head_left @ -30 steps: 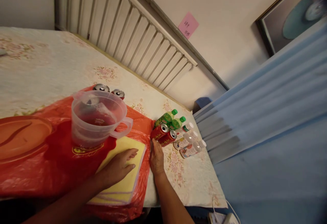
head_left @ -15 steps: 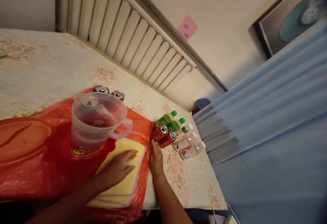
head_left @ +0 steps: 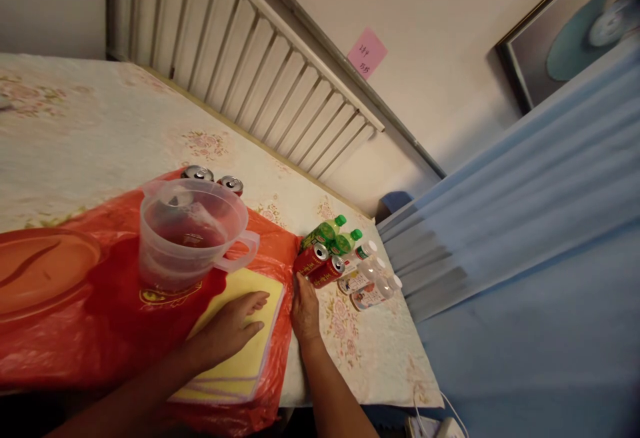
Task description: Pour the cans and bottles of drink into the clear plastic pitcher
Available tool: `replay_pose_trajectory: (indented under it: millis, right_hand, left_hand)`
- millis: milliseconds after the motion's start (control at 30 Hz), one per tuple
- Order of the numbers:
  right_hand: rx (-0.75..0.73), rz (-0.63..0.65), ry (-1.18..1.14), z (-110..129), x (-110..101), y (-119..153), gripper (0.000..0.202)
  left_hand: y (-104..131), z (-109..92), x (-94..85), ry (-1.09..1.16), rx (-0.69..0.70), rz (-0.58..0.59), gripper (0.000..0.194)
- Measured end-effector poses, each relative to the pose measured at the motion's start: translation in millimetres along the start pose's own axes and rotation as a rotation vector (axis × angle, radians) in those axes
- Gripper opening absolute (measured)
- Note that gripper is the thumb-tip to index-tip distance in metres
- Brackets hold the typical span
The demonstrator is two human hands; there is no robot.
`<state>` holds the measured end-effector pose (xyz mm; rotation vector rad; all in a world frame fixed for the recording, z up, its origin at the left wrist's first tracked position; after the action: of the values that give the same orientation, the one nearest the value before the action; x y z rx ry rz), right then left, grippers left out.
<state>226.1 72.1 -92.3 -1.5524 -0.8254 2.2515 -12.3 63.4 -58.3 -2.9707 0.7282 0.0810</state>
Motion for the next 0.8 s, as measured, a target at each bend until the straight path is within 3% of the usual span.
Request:
replay_pose_trajectory:
  millis: [133,300,400,567,800]
  right_hand:
    - [0.095,-0.095,-0.021,1,-6,7,0.029]
    - [0.522,-0.378,0.013,-24,-19,17,0.016]
    - [0.649,-0.468,0.032,-44,-22,16,0.024]
    - [0.71,-0.474,0.01,-61,-16,8,0.053]
    - [0.713,-0.404,-0.029,-57,-13,-1,0.059]
  left_hand:
    - [-2,2,1.7,0.001,0.004,-0.001,0.055]
    - [-5,2,2.5,0.006,0.0,0.018,0.058]
    - [-4,1,2.5,0.02,-0.007,0.025,0.056]
    - [-3,0,1.9,0.029,-0.027,0.017,0.056]
    - [-1,-4,-0.9,0.006,-0.021,0.026,0.053]
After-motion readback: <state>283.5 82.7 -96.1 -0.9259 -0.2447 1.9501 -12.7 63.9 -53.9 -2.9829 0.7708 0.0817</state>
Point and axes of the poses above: each hand's wrist, its own y-axis away from the middle knuckle, its own x-axis out of the palm, z = x × y, the point moved 2 cm from there along -y, towards the middle knuckle, and after that the axes turned 4 degrees about y, right-handed, at the moved point
